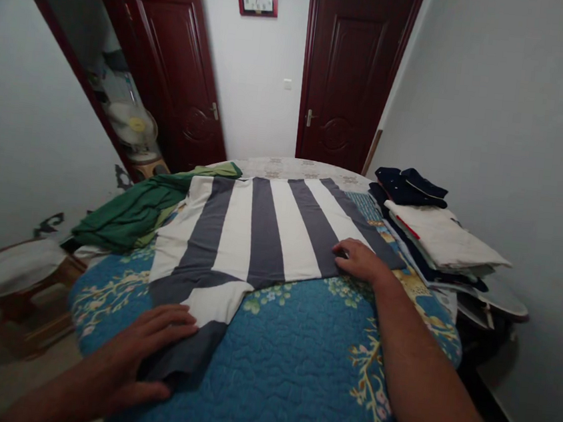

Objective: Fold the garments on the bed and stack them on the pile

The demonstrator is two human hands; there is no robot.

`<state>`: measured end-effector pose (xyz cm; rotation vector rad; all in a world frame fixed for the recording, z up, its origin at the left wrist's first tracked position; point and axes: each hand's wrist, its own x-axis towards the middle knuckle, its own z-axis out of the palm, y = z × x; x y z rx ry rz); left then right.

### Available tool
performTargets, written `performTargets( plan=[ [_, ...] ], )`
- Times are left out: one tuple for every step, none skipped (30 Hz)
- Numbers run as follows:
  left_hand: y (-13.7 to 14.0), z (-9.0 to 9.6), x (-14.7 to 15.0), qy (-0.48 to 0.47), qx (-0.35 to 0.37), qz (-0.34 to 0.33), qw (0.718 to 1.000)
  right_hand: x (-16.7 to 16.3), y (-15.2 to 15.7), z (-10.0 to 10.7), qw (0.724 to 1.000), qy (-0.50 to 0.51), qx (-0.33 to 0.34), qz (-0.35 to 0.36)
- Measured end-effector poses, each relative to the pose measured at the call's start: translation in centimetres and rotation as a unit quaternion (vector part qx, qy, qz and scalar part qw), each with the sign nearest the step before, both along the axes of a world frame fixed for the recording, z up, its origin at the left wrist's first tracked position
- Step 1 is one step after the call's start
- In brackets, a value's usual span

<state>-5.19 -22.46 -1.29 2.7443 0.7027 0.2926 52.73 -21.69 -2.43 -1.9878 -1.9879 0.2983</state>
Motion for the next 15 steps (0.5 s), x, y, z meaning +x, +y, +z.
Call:
performTargets(
  plan=[
    [-0.1, -0.6, -0.1, -0.009, 0.012, 0.001, 1.000, 0.0, -0.4, 0.1, 1.000, 0.009, -0.010, 0.010],
    [0.1, -1.2, -0.2, -0.022, 0.022, 0.006, 0.999, 0.2, -0.8, 0.1, 1.000, 0.016, -0.017, 0.013],
    [0.4, -1.7, -0.3, -0.038, 0.030, 0.017, 0.999, 0.5, -1.2, 0.0, 1.000, 0.019, -0.021, 0.012],
    [0.7, -2.3, -0.4, -0.056, 0.032, 0.035, 0.997, 0.9, -1.6, 0.0, 0.999, 0.019, -0.024, 0.010],
    [1.2, -2.6, -0.6, -0.072, 0.027, 0.059, 0.995, 1.4, -2.0, -0.1, 1.000, 0.017, -0.024, 0.005],
    [1.7, -2.8, -0.6, -0.086, 0.016, 0.089, 0.992, 1.8, -2.3, -0.2, 1.000, 0.012, -0.023, -0.003],
    [2.3, -2.7, -0.6, -0.096, 0.000, 0.122, 0.988, 2.3, -2.6, -0.4, 1.000, 0.007, -0.023, -0.012],
    [2.9, -2.5, -0.6, -0.106, -0.019, 0.154, 0.982, 2.7, -2.8, -0.5, 1.000, 0.001, -0.023, -0.022],
    [3.4, -2.0, -0.5, -0.117, -0.038, 0.184, 0.975, 3.1, -2.9, -0.6, 0.999, -0.005, -0.022, -0.033],
    [4.0, -1.4, -0.4, -0.126, -0.058, 0.211, 0.968, 3.5, -3.0, -0.8, 0.999, -0.012, -0.021, -0.045],
    [4.5, -0.8, -0.3, -0.136, -0.078, 0.240, 0.958, 3.9, -3.1, -1.0, 0.998, -0.019, -0.019, -0.056],
    [5.1, -0.1, -0.1, -0.145, -0.097, 0.271, 0.947, 4.3, -3.1, -1.2, 0.997, -0.026, -0.016, -0.067],
    [5.5, 0.5, 0.0, -0.150, -0.116, 0.298, 0.935, 4.7, -3.1, -1.4, 0.996, -0.032, -0.013, -0.078],
    [6.0, 1.0, 0.1, -0.151, -0.135, 0.324, 0.924, 5.1, -3.1, -1.6, 0.995, -0.039, -0.010, -0.091],
    [6.4, 1.4, 0.2, -0.148, -0.148, 0.344, 0.915, 5.5, -3.0, -1.8, 0.993, -0.045, -0.005, -0.105]
  ],
)
